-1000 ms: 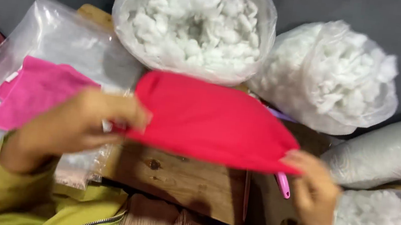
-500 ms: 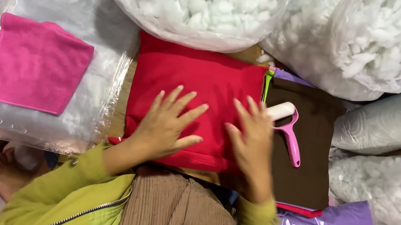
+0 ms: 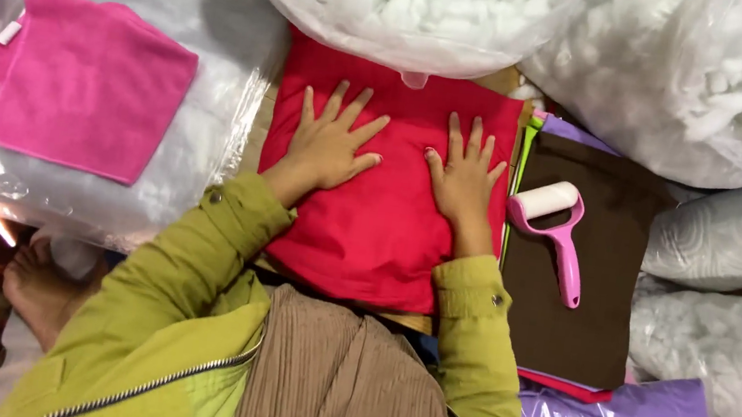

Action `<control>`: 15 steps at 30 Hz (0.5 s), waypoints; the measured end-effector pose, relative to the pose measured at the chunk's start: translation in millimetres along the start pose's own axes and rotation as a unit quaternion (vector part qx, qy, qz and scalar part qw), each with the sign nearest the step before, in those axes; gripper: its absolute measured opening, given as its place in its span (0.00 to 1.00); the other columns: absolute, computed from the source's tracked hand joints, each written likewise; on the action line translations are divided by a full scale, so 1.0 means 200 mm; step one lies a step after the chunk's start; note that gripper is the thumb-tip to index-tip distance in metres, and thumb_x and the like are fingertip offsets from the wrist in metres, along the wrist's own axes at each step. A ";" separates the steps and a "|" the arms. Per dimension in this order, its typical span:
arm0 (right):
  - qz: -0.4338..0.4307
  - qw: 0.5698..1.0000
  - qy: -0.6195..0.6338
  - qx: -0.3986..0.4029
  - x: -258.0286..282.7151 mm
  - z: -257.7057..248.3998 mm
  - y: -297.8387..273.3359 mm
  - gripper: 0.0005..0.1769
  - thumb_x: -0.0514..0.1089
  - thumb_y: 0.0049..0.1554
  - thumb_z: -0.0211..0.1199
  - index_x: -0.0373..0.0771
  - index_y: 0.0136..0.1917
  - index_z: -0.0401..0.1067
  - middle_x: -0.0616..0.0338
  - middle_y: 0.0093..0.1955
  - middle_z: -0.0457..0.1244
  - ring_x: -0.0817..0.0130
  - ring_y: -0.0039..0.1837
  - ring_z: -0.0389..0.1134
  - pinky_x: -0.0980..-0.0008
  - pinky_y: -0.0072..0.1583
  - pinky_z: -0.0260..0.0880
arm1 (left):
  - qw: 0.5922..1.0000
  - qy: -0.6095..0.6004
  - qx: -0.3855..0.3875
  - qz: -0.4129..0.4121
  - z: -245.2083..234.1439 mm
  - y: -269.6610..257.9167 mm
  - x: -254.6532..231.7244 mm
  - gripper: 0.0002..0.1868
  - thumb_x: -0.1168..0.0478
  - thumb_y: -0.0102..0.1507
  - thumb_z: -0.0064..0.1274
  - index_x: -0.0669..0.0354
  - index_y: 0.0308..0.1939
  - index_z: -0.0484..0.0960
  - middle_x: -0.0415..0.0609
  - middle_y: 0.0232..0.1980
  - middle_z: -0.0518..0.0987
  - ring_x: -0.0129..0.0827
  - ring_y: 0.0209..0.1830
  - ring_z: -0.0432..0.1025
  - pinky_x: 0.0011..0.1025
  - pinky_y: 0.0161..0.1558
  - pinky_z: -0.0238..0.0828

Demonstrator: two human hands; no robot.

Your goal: Stuffing a red pillowcase with white fiberfill and smoothing it out to ensure even distribution.

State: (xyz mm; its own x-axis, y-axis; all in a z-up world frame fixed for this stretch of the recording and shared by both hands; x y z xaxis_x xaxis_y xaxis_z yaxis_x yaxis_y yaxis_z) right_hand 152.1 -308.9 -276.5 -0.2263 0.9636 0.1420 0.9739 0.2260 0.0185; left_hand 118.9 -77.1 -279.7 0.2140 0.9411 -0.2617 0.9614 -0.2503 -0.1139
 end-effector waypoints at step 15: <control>-0.164 0.974 0.144 0.065 0.26 0.01 -0.76 0.26 0.55 0.57 0.66 0.69 0.69 0.72 0.58 0.83 0.48 0.36 0.83 0.39 0.26 0.75 0.31 | 0.966 -0.221 -0.033 0.128 0.01 -0.82 0.10 0.29 0.35 0.65 0.50 0.40 0.66 0.77 0.48 0.76 0.65 0.54 0.80 0.52 0.59 0.74 0.46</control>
State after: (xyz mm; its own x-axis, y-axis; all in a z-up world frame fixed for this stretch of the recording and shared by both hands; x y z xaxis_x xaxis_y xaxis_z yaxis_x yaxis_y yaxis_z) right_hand -8.0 -293.2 -274.0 -0.4932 0.7613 0.4208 0.8356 0.5491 -0.0141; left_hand -34.0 -16.9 -268.5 0.3660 0.6570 -0.6591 0.8988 -0.4332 0.0673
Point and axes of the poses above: each hand's wrist, its own y-axis towards the middle knuckle, its own z-axis out of the palm, x = y × z, the point moved 4 cm from there along y, towards the middle knuckle
